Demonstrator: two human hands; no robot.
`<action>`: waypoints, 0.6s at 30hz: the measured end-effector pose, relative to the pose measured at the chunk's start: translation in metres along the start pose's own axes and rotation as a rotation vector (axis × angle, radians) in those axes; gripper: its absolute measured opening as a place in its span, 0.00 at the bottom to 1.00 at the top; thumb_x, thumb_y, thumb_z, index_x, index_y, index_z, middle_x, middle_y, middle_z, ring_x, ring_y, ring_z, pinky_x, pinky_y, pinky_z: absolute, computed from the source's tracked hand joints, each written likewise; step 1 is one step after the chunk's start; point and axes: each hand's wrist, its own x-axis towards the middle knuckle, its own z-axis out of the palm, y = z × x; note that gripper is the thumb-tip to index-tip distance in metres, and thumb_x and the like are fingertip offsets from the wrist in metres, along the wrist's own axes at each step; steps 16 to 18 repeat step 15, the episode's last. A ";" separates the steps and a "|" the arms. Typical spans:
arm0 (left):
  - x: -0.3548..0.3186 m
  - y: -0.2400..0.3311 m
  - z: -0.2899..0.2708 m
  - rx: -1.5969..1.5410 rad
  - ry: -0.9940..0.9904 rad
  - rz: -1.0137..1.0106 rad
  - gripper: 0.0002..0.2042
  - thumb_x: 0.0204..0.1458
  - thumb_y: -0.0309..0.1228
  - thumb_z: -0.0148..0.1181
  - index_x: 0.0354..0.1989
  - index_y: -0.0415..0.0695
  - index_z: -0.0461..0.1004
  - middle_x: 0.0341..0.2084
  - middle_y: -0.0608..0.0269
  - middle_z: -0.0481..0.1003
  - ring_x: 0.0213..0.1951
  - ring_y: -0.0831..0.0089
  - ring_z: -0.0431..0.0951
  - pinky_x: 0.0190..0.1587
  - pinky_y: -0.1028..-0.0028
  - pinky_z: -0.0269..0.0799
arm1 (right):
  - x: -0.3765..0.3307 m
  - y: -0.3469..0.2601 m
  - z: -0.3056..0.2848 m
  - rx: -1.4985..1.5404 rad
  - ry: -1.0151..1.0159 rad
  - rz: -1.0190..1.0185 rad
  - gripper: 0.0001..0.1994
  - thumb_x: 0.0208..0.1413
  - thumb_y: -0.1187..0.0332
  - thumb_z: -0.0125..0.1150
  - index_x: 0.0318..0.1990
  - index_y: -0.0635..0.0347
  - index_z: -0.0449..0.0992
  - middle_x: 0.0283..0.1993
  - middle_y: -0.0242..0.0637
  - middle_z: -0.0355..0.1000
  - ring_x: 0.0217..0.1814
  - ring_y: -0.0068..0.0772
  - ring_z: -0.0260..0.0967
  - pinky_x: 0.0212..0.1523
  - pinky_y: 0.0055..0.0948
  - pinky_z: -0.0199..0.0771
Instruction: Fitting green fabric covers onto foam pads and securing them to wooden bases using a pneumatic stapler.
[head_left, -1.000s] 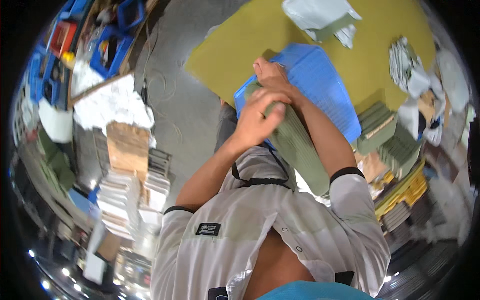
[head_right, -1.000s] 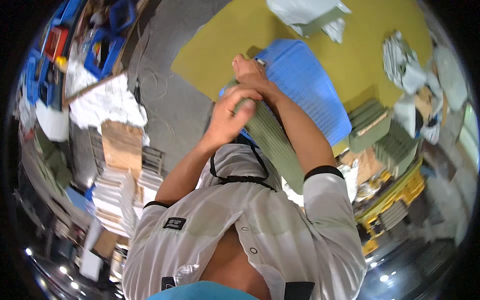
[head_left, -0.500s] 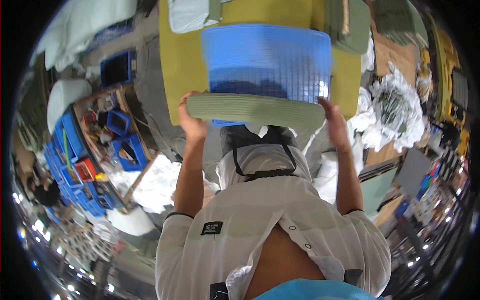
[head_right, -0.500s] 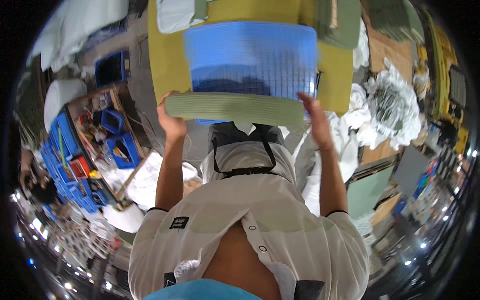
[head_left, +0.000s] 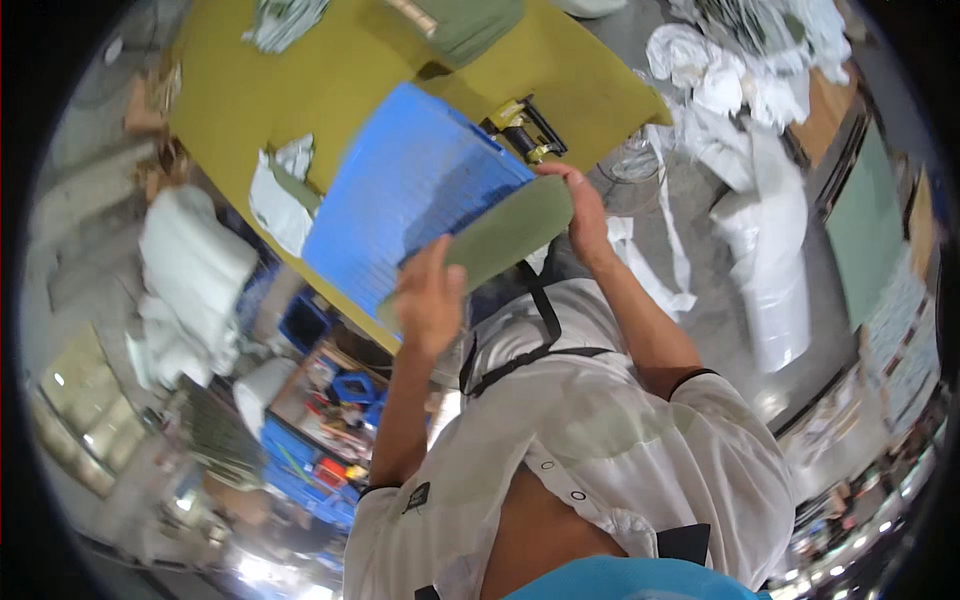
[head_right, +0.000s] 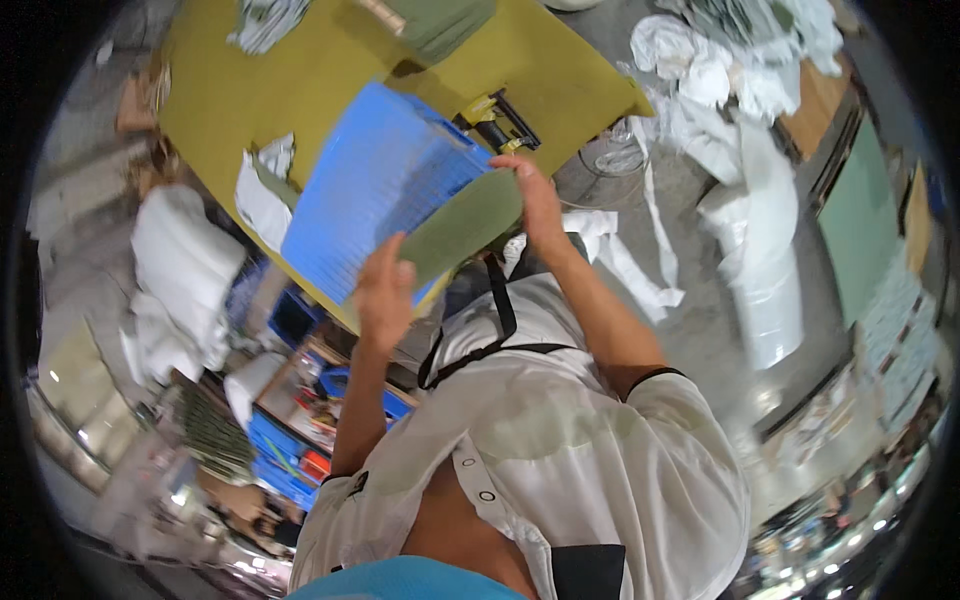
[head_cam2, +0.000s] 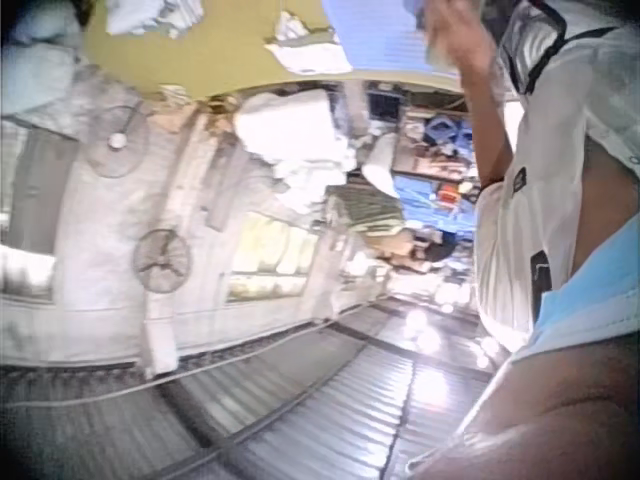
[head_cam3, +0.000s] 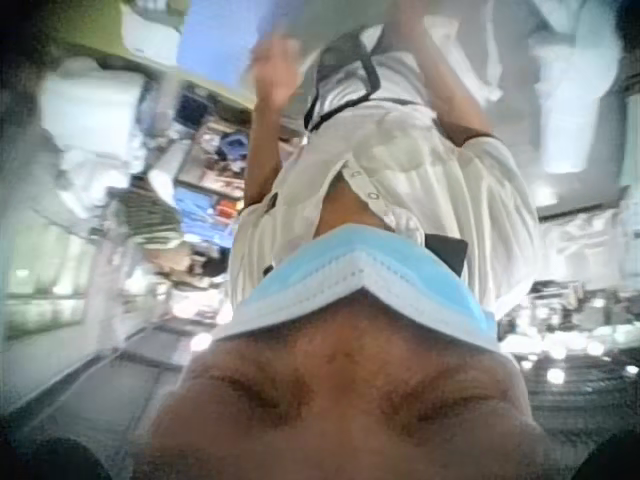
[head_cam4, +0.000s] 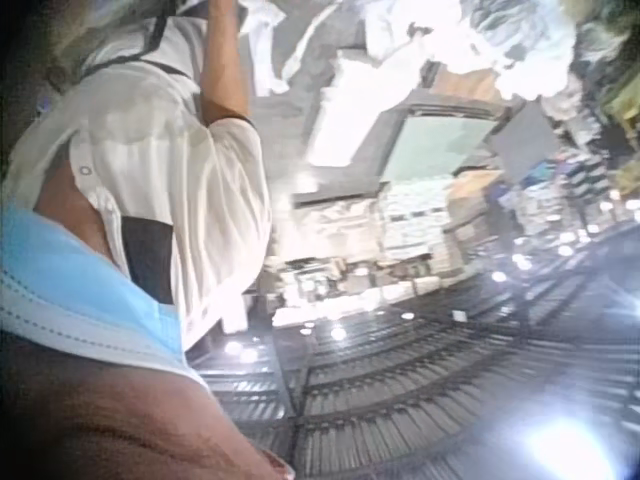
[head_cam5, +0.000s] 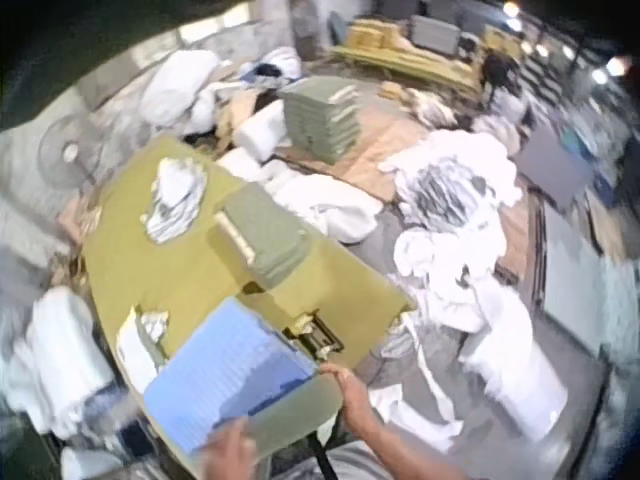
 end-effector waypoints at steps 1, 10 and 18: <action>0.018 0.026 0.005 0.001 0.038 0.127 0.30 0.58 0.41 0.60 0.66 0.39 0.63 0.56 0.45 0.71 0.56 0.47 0.71 0.59 0.53 0.65 | 0.001 0.013 -0.007 -0.050 -0.013 -0.091 0.26 0.72 0.50 0.36 0.54 0.62 0.75 0.53 0.41 0.72 0.59 0.33 0.66 0.63 0.32 0.60; 0.126 0.138 0.024 0.113 -0.281 0.437 0.30 0.45 0.35 0.73 0.59 0.47 0.71 0.56 0.49 0.70 0.53 0.48 0.75 0.49 0.60 0.77 | 0.005 0.136 -0.071 -0.178 0.345 0.241 0.21 0.69 0.58 0.51 0.62 0.62 0.70 0.59 0.40 0.69 0.64 0.35 0.65 0.66 0.32 0.62; 0.141 0.133 0.026 0.125 -0.346 0.449 0.30 0.43 0.33 0.74 0.58 0.47 0.72 0.61 0.49 0.67 0.56 0.49 0.75 0.52 0.59 0.76 | -0.003 0.150 -0.075 0.415 0.274 0.385 0.23 0.66 0.56 0.57 0.63 0.59 0.68 0.53 0.33 0.70 0.54 0.25 0.69 0.54 0.27 0.73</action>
